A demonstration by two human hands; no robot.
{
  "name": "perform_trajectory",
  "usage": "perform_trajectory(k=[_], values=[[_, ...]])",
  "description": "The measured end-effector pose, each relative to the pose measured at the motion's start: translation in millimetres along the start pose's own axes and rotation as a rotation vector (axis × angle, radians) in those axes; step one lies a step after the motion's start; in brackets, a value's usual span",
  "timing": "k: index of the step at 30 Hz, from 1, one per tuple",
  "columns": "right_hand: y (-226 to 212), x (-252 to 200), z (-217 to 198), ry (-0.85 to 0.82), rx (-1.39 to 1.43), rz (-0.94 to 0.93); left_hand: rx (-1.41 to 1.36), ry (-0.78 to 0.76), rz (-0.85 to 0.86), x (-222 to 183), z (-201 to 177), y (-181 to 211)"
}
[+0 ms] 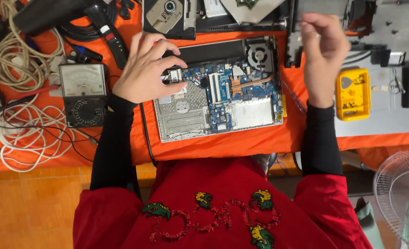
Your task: The recorder is repairing an open laptop on a workbench, checking internal components like the motherboard and RAM modules.
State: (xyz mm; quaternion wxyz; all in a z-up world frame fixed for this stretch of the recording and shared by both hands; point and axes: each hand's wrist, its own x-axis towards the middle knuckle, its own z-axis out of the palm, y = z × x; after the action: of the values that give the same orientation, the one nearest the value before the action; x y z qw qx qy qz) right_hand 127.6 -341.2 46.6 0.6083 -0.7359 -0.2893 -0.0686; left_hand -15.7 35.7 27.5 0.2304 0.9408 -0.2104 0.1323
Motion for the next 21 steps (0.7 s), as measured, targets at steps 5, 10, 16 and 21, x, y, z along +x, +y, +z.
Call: perform_trajectory(k=[5,10,16,21], values=[[-43,-40,-12,0.113,-0.207,0.054,0.028,0.013,0.003,-4,2,-2],[-40,-106,-37,0.085,-0.688,0.132,0.039,0.003,0.0,-3,-1,1],[-54,-142,-31,0.016,-0.962,0.231,0.064,0.021,0.025,-6,4,-4],[-45,-152,-33,-0.026,-1.021,0.207,0.083,0.055,0.038,-8,11,-8]])
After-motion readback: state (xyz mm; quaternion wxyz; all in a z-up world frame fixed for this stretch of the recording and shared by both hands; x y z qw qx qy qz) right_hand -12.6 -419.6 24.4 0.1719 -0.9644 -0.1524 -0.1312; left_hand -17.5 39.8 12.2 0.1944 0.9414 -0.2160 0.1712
